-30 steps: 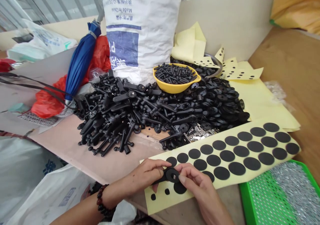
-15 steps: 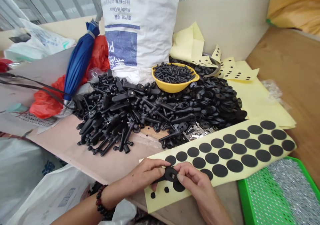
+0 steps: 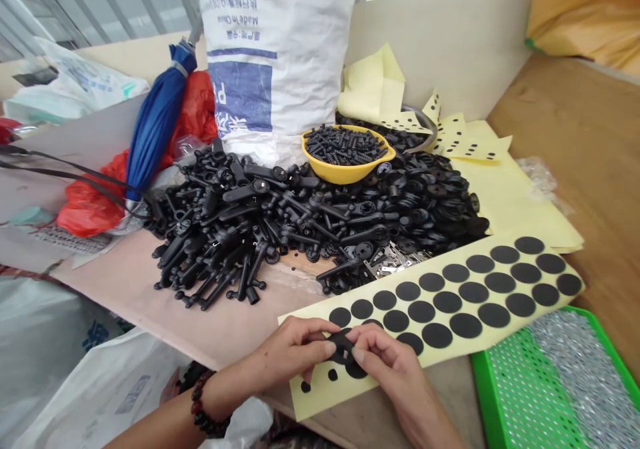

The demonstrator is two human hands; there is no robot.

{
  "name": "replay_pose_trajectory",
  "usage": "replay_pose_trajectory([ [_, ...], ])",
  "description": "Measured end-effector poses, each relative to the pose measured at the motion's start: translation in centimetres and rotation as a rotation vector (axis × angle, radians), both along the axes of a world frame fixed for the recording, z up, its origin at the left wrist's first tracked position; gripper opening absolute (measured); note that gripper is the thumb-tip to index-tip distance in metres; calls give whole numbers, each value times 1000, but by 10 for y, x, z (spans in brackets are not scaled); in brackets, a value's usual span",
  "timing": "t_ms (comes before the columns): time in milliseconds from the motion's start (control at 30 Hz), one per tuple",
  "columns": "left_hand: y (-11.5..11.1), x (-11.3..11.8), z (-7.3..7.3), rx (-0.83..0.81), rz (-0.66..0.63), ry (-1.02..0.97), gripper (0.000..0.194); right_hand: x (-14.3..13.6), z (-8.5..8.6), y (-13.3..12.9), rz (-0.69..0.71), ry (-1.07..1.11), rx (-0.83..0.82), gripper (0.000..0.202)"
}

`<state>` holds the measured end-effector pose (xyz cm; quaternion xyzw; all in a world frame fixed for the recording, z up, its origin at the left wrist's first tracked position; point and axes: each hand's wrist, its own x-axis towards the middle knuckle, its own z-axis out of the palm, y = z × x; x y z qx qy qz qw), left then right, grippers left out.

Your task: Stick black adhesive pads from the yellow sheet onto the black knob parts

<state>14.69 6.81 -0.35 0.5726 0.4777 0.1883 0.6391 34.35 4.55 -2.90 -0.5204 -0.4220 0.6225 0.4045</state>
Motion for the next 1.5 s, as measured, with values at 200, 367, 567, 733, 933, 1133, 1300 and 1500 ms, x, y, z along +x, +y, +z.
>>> replay_pose_trajectory([
  [200, -5, 1, -11, 80, 54, 60, 37, 1, -5, -3, 15, 8, 16, 24],
  [367, -13, 5, -1, 228, 93, 137, 27, 1, -3, -4, 37, -60, 42, 25],
  [567, -24, 7, 7, 437, 107, 228, 27, -1, 4, -5, 124, -189, 141, 23],
  [733, -29, 5, 4, 545, 209, 144, 28, -4, 10, -10, 35, -56, 78, 25],
  [933, -34, 2, 5, 531, 289, 92, 33, -5, 9, -14, -122, 294, -241, 30],
  [1133, -36, 0, 5, 491, 324, 66, 35, -15, 12, -14, -171, 440, -235, 27],
  [1300, -38, -1, 4, 432, 352, 44, 36, -18, 13, -14, -154, 461, -221, 26],
  [1500, -37, -2, -6, 143, 310, -105, 50, -18, 10, -16, -111, 377, -157, 24],
])
